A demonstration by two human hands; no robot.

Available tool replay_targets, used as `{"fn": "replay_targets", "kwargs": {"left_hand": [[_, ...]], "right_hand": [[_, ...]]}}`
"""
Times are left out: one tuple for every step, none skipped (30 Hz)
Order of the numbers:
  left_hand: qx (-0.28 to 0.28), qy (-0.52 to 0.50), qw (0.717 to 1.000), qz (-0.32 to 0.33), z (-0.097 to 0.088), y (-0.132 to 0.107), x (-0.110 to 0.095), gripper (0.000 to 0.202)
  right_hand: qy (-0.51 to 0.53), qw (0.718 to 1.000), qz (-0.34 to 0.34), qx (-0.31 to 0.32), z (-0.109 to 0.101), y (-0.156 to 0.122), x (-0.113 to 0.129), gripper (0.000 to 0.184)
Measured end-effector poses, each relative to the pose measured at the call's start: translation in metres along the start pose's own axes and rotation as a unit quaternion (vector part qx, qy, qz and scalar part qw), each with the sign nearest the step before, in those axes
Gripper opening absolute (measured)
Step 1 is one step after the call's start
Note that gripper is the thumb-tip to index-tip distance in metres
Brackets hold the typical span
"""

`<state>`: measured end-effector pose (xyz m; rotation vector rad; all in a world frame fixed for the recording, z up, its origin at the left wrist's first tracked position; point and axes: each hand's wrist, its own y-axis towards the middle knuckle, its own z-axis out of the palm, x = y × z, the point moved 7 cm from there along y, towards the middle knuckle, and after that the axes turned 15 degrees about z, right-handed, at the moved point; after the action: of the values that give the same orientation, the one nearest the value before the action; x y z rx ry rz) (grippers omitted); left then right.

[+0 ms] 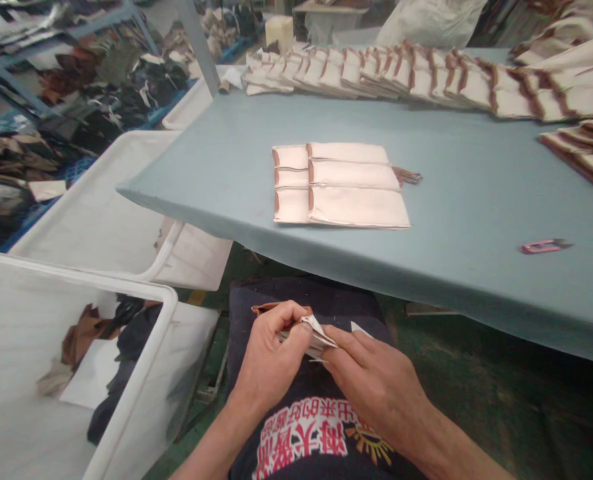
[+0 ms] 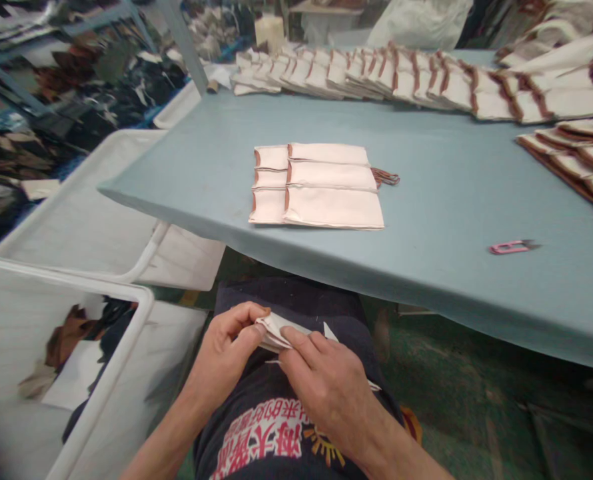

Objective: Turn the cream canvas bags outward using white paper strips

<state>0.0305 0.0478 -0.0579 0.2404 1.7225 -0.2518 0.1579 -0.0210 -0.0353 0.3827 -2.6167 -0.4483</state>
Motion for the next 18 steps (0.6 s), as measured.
{"fn": "replay_targets", "kwargs": {"left_hand": [[-0.002,-0.020,1.000,-0.004,-0.001,0.000,0.001,0.015],[-0.006,-0.041,0.999,-0.007,-0.002,0.000,0.002,0.015],[-0.013,-0.056,0.998,-0.009,-0.003,0.000,0.003,0.017],[-0.020,-0.063,0.998,-0.008,-0.005,0.000,0.003,0.018],[-0.027,-0.065,0.998,-0.005,-0.007,-0.001,0.003,0.019],[-0.032,-0.066,0.997,-0.002,-0.008,-0.001,0.003,0.020],[-0.034,-0.071,0.997,-0.001,-0.007,-0.002,0.003,0.020],[-0.034,-0.082,0.996,-0.003,-0.006,-0.003,0.004,0.021],[-0.033,-0.097,0.995,-0.006,-0.004,-0.004,0.004,0.021],[-0.035,-0.112,0.993,-0.010,-0.002,-0.004,0.005,0.022],[-0.038,-0.123,0.992,-0.012,0.000,-0.005,0.005,0.023],[-0.042,-0.127,0.991,-0.013,0.001,-0.005,0.005,0.023],[-0.045,-0.126,0.991,-0.011,0.002,-0.005,0.004,0.022],[-0.048,-0.120,0.992,-0.010,0.002,-0.006,0.003,0.022],[-0.049,-0.113,0.992,-0.008,0.003,-0.006,0.001,0.021],[-0.049,-0.105,0.993,-0.006,0.003,-0.006,-0.001,0.020],[-0.049,-0.097,0.994,-0.001,0.003,-0.007,-0.004,0.020],[-0.046,-0.086,0.995,0.006,0.003,-0.007,-0.007,0.020]], "right_hand": [[0.004,1.000,0.008,-0.009,-0.003,0.001,0.000,0.033],[0.009,1.000,0.014,-0.025,-0.008,0.002,0.000,0.031],[0.014,0.999,0.016,-0.043,-0.014,0.004,0.000,0.028],[0.021,0.998,0.013,-0.063,-0.021,0.005,0.001,0.024],[0.028,0.996,0.007,-0.082,-0.028,0.005,0.003,0.020],[0.036,0.995,0.000,-0.092,-0.033,0.006,0.005,0.018],[0.045,0.994,-0.006,-0.096,-0.037,0.007,0.007,0.017],[0.054,0.994,-0.012,-0.097,-0.039,0.008,0.009,0.018],[0.063,0.993,-0.017,-0.098,-0.040,0.008,0.011,0.019],[0.070,0.992,-0.024,-0.098,-0.040,0.008,0.013,0.020],[0.074,0.992,-0.031,-0.099,-0.039,0.008,0.015,0.021],[0.073,0.991,-0.037,-0.102,-0.037,0.008,0.017,0.022],[0.070,0.991,-0.041,-0.104,-0.036,0.008,0.018,0.022],[0.067,0.991,-0.044,-0.105,-0.034,0.009,0.019,0.022],[0.065,0.991,-0.044,-0.104,-0.033,0.009,0.020,0.022],[0.067,0.992,-0.044,-0.102,-0.032,0.010,0.021,0.021],[0.072,0.991,-0.047,-0.100,-0.032,0.011,0.021,0.020],[0.080,0.991,-0.049,-0.096,-0.032,0.011,0.022,0.019]]}}
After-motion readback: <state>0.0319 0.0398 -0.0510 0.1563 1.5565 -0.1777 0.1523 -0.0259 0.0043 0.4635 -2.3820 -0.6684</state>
